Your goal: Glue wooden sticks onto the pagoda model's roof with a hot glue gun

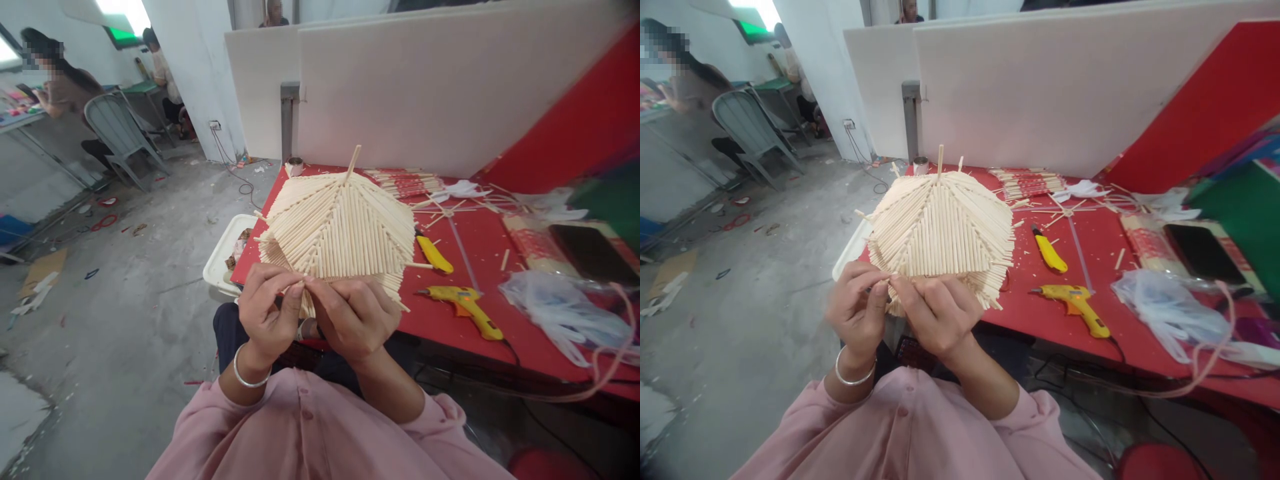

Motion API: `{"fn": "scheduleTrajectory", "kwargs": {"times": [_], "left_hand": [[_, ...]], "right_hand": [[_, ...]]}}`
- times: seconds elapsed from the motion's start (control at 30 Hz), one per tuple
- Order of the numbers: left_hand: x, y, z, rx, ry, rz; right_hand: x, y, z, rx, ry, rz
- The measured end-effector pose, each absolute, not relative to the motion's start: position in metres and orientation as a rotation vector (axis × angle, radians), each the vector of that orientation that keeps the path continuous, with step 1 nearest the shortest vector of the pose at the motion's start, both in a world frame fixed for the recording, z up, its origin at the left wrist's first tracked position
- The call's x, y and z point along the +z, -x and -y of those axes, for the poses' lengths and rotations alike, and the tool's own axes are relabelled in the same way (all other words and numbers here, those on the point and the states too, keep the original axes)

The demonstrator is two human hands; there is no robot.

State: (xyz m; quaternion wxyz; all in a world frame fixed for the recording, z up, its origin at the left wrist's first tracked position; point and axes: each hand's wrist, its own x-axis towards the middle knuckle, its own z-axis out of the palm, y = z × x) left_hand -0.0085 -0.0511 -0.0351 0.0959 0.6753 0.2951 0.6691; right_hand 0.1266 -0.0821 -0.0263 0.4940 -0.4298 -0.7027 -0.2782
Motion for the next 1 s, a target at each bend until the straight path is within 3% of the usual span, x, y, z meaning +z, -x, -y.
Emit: {"fn": "scheduleTrajectory", "kwargs": {"times": [1.0], "left_hand": [[-0.0316,0.0094,0.0513,1.946,-2.019,-0.867]], "right_hand": [[-0.0251,-0.1313,0.0808,-0.613,1.067,1.662]]}}
